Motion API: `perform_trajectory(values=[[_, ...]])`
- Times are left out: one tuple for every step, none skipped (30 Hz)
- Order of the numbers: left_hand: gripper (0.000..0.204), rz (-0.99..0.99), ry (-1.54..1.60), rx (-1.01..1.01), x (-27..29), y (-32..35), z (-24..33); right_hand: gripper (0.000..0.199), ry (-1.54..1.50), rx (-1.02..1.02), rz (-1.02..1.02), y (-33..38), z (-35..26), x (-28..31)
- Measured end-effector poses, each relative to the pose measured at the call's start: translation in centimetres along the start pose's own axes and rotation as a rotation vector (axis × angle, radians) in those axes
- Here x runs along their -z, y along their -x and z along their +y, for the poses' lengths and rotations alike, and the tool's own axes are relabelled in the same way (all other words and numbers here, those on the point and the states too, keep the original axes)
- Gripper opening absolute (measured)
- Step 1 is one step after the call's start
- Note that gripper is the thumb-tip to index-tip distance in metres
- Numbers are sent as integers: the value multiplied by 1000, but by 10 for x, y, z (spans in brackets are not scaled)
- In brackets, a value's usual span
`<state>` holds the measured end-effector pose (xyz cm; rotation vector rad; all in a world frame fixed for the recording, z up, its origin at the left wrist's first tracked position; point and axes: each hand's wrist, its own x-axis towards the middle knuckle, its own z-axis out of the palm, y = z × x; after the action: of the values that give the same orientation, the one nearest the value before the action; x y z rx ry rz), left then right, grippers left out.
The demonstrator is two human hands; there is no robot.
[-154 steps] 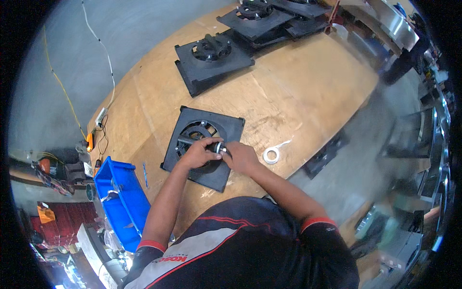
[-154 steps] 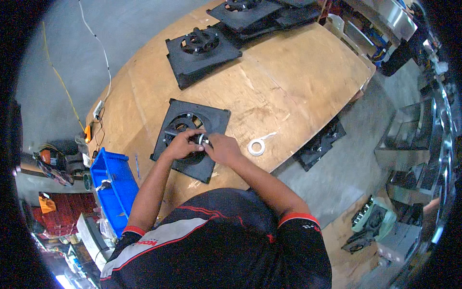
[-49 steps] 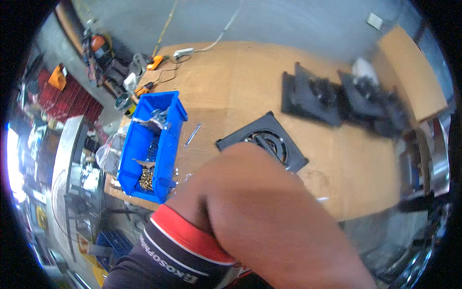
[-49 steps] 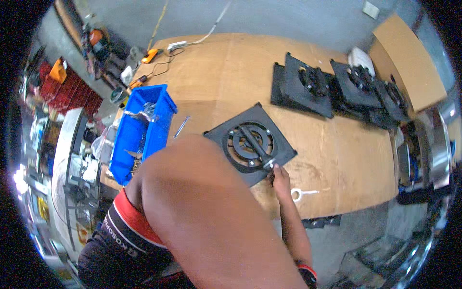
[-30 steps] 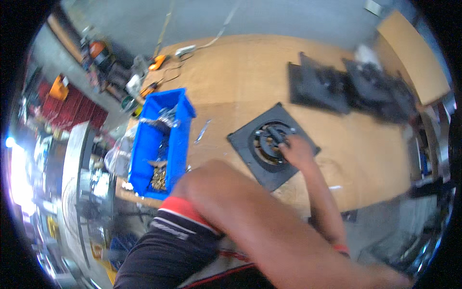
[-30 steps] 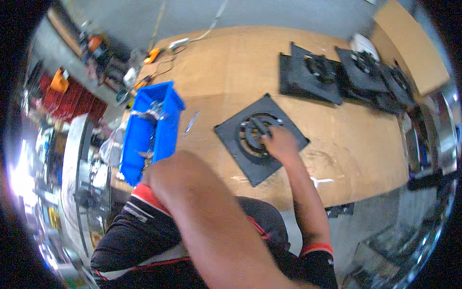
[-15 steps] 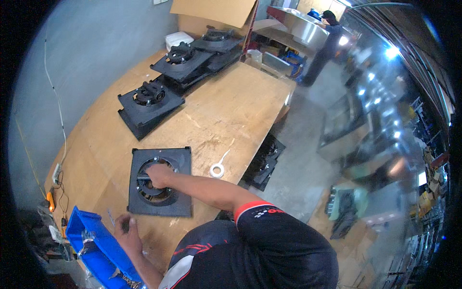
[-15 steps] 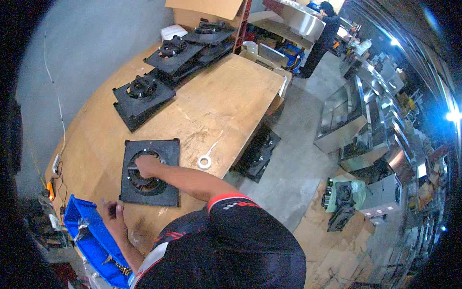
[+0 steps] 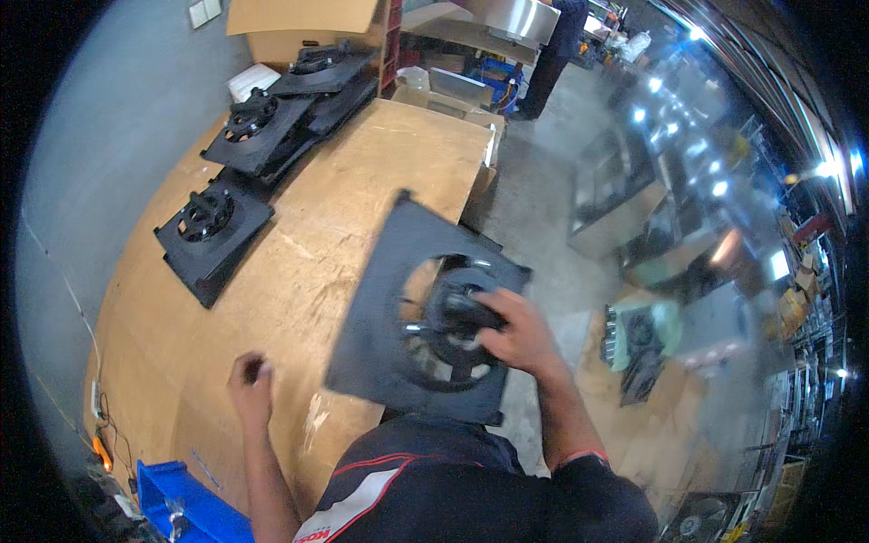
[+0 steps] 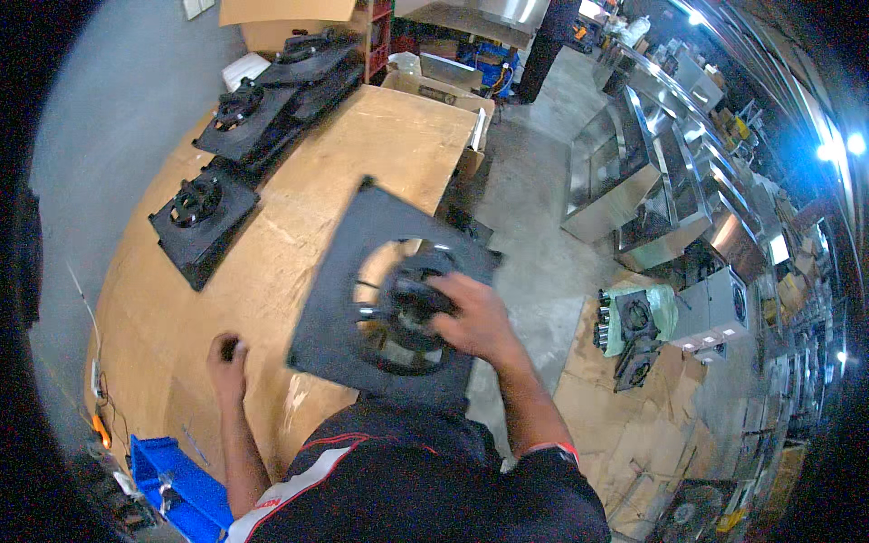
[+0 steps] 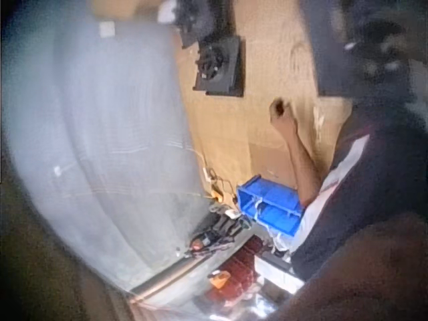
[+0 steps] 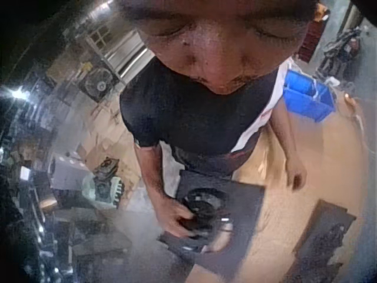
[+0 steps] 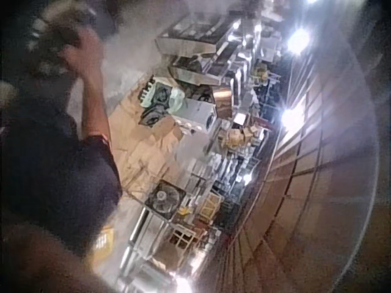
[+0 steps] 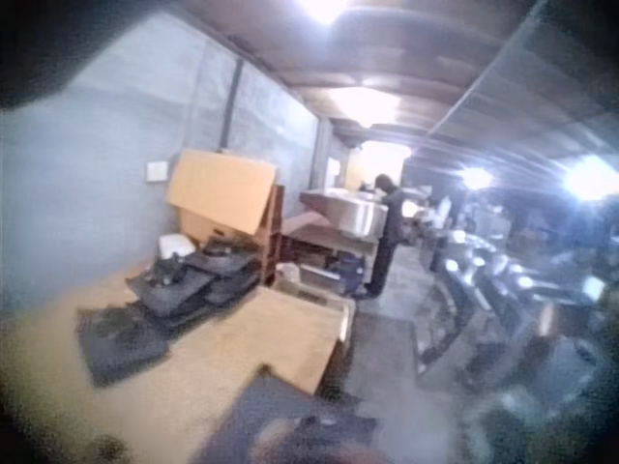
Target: The person assembles a square fan unit by inserting brass fasteners into a black plastic frame and securing them with white tape. They repeat this process for multiple units, retrieving fasteners from a blue bin and applying tape to each assembly.
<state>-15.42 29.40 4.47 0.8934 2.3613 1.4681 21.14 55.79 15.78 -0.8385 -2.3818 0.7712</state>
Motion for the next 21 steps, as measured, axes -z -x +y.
perform_trajectory(values=[[21,-114,55,-38,-38,-23,16,49,56,-64,67,16,22,15],[24,-205,-1,-149,-79,-47,41,47,129,-145,112,31,42,29],[25,-309,29,-171,-125,-70,69,45,205,-233,154,44,61,42],[27,-411,49,-191,-169,-92,98,45,258,-336,139,55,80,52],[29,-487,3,-271,-214,-116,122,44,309,-433,128,63,101,61],[32,-554,-46,-354,-260,-140,144,43,354,-523,118,67,126,70],[36,-594,-86,-425,-306,-162,165,43,362,-559,102,68,156,76],[40,-638,-128,-494,-352,-185,179,43,366,-601,83,71,191,76],[47,-630,-203,-606,-400,-215,178,43,366,-641,57,71,227,73],[53,-631,-276,-718,-449,-242,177,43,370,-688,-8,68,259,70],[57,-644,-332,-727,-486,-262,181,43,365,-740,-78,67,287,63],[60,-648,-384,-735,-525,-283,185,43,365,-782,-148,65,321,56],[63,-644,-438,-743,-561,-302,189,44,332,-759,-157,65,358,43],[66,-629,-492,-730,-590,-316,191,45,305,-775,-217,57,390,34],[69,-611,-550,-709,-615,-330,190,45,278,-785,-284,48,421,24],[72,-595,-610,-684,-637,-339,187,45,248,-793,-357,40,452,12],[74,-611,-634,-678,-653,-345,183,44,219,-781,-338,35,491,-7],[74,-585,-671,-699,-665,-345,179,43,207,-778,-380,27,522,-24],[75,-551,-697,-727,-676,-343,175,42,205,-773,-414,11,558,-36],[75,-512,-733,-751,-681,-342,171,42,196,-757,-451,-8,589,-48],[76,-525,-722,-764,-679,-344,169,42,203,-717,-513,-36,616,-58]])
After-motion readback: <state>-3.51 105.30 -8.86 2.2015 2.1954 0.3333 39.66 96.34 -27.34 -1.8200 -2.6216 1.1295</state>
